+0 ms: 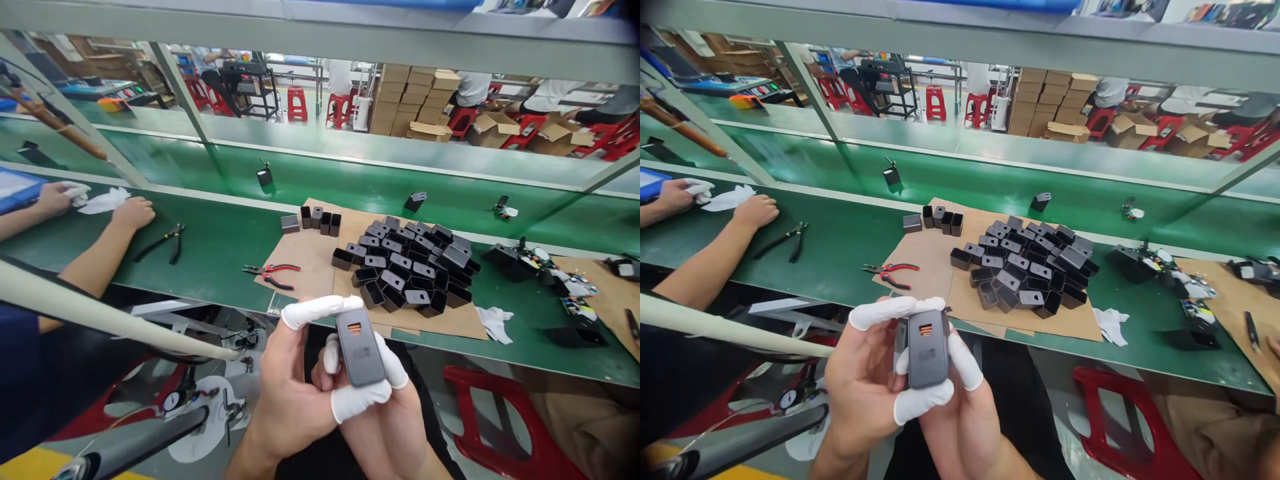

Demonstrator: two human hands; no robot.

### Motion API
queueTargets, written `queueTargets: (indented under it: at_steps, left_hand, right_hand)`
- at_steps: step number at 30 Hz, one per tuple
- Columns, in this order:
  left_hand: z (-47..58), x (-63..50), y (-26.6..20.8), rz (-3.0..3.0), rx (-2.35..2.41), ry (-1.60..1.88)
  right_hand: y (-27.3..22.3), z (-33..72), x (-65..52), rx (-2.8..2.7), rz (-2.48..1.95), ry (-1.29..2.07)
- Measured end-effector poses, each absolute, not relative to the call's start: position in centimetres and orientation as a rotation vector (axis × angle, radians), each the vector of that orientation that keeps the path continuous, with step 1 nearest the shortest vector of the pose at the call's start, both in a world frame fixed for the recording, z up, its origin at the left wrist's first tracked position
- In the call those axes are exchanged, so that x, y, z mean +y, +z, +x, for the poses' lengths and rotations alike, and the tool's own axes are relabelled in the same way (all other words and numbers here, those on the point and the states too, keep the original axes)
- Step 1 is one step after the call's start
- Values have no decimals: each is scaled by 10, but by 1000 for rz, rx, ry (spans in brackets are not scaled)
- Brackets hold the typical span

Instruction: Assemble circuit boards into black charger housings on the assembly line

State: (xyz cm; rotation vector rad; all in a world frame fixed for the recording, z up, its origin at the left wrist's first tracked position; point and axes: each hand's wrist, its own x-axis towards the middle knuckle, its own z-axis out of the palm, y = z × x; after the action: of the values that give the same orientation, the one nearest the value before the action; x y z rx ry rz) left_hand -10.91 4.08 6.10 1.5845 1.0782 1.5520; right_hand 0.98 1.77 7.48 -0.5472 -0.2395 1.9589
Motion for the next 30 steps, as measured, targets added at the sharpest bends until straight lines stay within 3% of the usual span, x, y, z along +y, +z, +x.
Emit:
queueTargets:
  at_steps: [8, 20, 30]
  left_hand:
    - [-101, 35, 58, 1804, 929, 1561]
    - [-108, 101, -11, 1630, 978, 1419]
    - [-112, 117, -49, 1614, 1020, 1304]
  right_hand:
    - [62, 25, 21, -285, -504, 1923]
    - [-29, 27, 103, -381, -535, 1914]
    - [-76, 27, 125, -379, -613, 1905]
